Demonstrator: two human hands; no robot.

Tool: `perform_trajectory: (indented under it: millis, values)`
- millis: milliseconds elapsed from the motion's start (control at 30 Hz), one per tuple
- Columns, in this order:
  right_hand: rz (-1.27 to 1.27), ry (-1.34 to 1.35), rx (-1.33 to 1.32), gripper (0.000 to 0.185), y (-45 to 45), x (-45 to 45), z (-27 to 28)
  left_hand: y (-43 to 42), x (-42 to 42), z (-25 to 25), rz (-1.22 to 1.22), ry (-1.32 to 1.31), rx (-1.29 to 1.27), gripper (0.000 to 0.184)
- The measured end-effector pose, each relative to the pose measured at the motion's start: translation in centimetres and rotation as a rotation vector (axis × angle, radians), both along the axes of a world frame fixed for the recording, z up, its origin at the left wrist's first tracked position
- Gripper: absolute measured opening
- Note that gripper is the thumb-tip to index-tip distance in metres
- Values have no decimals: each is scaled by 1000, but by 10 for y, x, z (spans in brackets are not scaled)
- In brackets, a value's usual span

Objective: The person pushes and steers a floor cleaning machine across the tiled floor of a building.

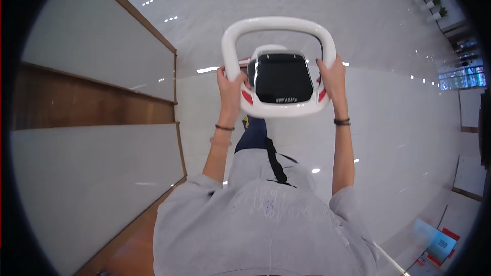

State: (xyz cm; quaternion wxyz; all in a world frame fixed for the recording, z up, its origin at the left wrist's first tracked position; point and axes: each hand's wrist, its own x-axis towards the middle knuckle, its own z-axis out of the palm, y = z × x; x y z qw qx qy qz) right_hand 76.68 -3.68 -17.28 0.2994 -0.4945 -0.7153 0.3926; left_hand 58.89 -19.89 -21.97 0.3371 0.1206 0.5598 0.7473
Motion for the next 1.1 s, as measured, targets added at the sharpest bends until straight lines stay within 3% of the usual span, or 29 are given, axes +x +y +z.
perform_trajectory:
  millis: [300, 633, 800, 1100]
  values:
    - [-1, 62, -115, 23, 10, 4, -20, 0, 10, -13, 22, -106, 40, 37]
    - [-110, 75, -217, 26, 20, 3, -35, 10, 13, -30, -38, -141, -140, 42]
    - [-140, 116, -223, 29, 27, 2, -22, 32, 4, 5, 16, -62, -303, 42]
    - [-85, 178, -225, 29, 109, -40, -10, 110, -38, 8, -4, -3, -150, 37]
